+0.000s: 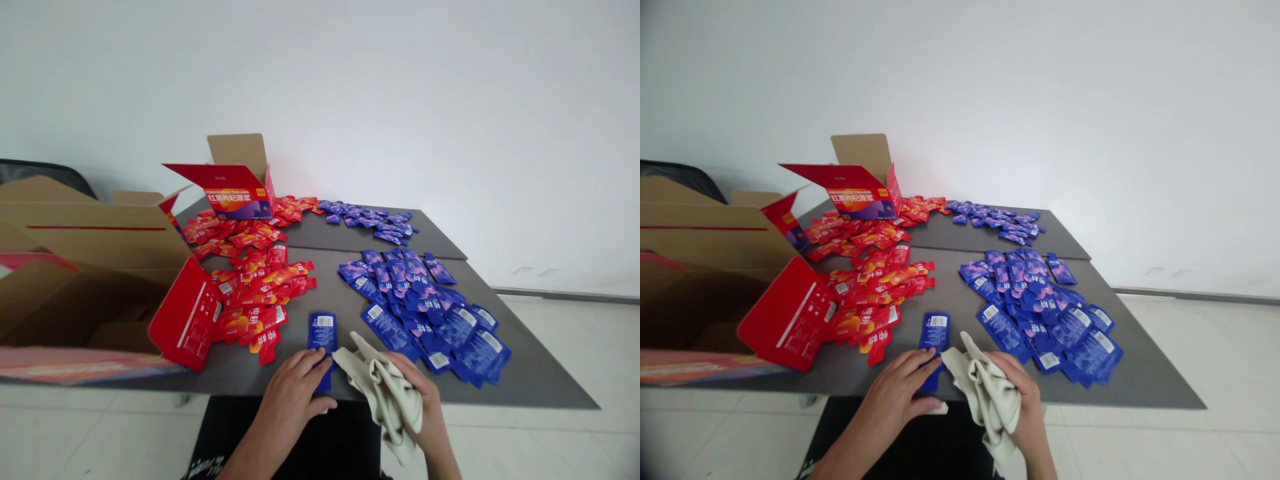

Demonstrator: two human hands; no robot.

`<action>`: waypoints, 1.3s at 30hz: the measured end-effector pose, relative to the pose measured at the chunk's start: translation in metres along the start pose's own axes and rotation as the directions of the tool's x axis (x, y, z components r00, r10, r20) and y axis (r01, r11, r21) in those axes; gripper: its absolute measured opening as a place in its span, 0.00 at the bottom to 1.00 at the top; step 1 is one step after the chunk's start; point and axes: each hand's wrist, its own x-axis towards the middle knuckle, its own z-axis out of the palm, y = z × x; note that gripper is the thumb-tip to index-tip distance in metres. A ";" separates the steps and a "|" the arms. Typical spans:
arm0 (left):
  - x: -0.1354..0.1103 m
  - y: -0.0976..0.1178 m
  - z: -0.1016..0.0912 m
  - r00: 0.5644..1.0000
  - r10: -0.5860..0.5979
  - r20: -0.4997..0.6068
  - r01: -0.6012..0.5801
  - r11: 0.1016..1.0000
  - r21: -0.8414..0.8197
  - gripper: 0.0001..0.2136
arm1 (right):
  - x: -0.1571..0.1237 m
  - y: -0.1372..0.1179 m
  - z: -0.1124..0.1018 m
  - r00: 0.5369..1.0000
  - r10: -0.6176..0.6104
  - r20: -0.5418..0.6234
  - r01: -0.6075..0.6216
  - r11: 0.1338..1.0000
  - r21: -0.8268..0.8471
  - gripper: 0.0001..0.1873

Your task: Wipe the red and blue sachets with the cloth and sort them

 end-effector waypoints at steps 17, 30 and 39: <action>0.053 0.016 -0.007 0.931 -0.354 -0.093 0.364 0.919 0.150 0.37 | 0.002 0.001 -0.005 0.994 -0.005 0.106 -0.004 0.997 0.082 0.16; 0.070 0.020 -0.054 0.899 -0.419 0.127 0.410 0.907 0.096 0.15 | 0.000 -0.002 -0.006 0.991 0.027 0.134 -0.044 0.990 0.132 0.15; 0.070 -0.001 -0.043 0.872 -0.469 0.139 0.478 0.878 -0.031 0.10 | 0.002 -0.009 -0.006 0.989 0.040 0.146 -0.065 0.983 0.170 0.14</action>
